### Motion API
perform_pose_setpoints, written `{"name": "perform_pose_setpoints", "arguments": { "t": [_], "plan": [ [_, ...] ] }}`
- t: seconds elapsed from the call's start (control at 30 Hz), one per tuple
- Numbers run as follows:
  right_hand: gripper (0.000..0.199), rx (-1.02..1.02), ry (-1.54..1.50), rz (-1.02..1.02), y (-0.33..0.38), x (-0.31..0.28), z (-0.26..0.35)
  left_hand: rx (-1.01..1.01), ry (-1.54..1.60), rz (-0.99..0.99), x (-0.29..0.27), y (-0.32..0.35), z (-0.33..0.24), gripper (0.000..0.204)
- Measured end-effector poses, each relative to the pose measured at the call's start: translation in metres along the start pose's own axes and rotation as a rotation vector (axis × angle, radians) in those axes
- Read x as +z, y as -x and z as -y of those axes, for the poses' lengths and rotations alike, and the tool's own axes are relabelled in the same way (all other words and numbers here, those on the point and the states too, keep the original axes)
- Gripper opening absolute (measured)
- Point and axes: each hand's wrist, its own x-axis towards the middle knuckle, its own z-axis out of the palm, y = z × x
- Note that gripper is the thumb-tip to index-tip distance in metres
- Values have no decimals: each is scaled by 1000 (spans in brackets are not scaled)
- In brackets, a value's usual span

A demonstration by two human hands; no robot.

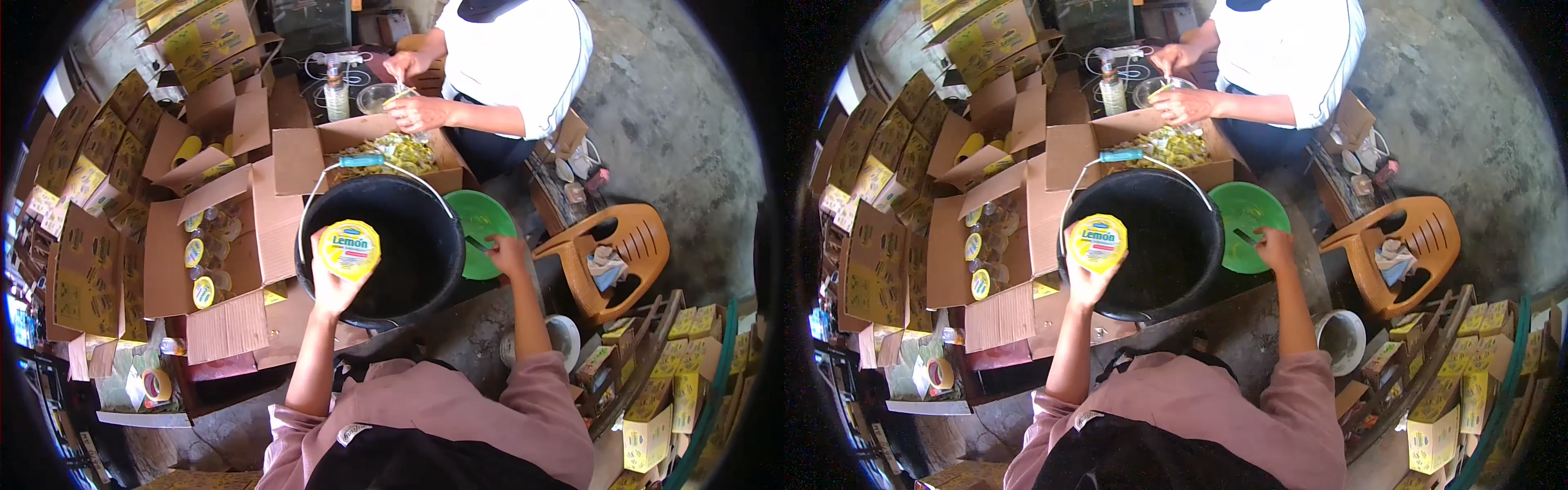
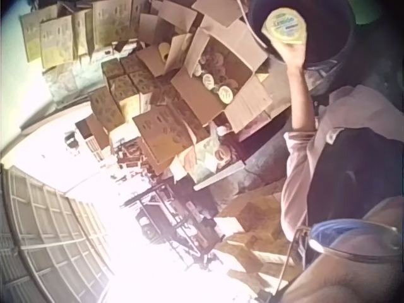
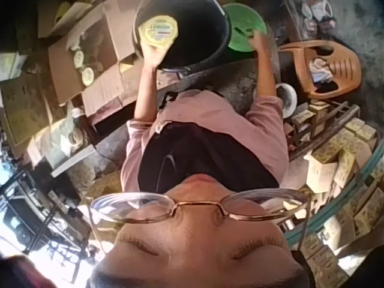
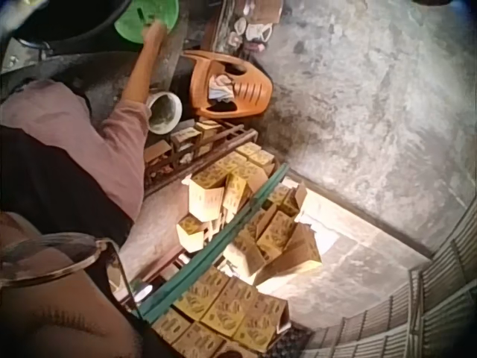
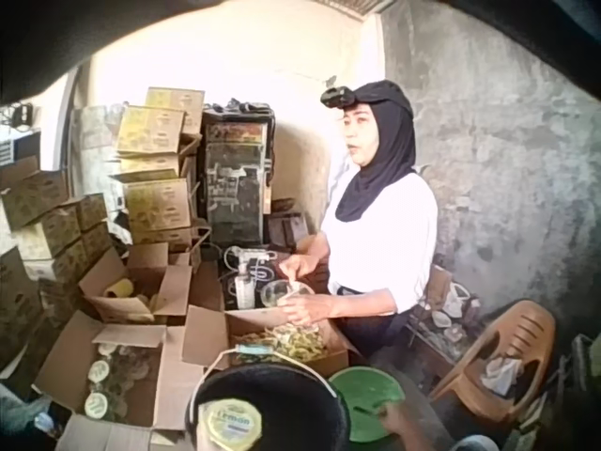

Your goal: The person picks up plastic cups from a box, removes labels and residual plastic with a scraper and by hand, and places the cleaned cups into a bucket.

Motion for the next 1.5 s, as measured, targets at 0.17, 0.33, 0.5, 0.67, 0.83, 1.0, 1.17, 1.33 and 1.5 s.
{"name": "perform_pose_setpoints", "arguments": {
  "t": [0.17,0.33,0.5,0.67,0.83,1.0,1.17,1.33,1.5],
  "plan": [
    [39,-10,228,-70,14,26,-1,28,-20,24,-1,-2,-2,71],
    [39,41,292,-102,25,39,-4,58,-11,54,-2,-1,-6,70],
    [33,130,91,-139,29,34,6,34,10,53,-4,-2,-4,72],
    [32,166,-110,-176,31,42,-4,86,-49,16,-3,-5,-10,68],
    [35,119,-264,-303,35,42,2,0,1,45,-4,-3,-10,71],
    [30,199,-298,-304,40,41,10,74,-31,25,-3,-5,-12,69],
    [29,127,-188,-313,44,38,17,35,-12,21,-5,-4,-7,66],
    [30,103,292,-465,46,35,15,16,-60,28,-3,-4,1,62],
    [27,53,-556,-701,55,-9,62,13,-104,49,-4,-4,1,64]
  ]
}}
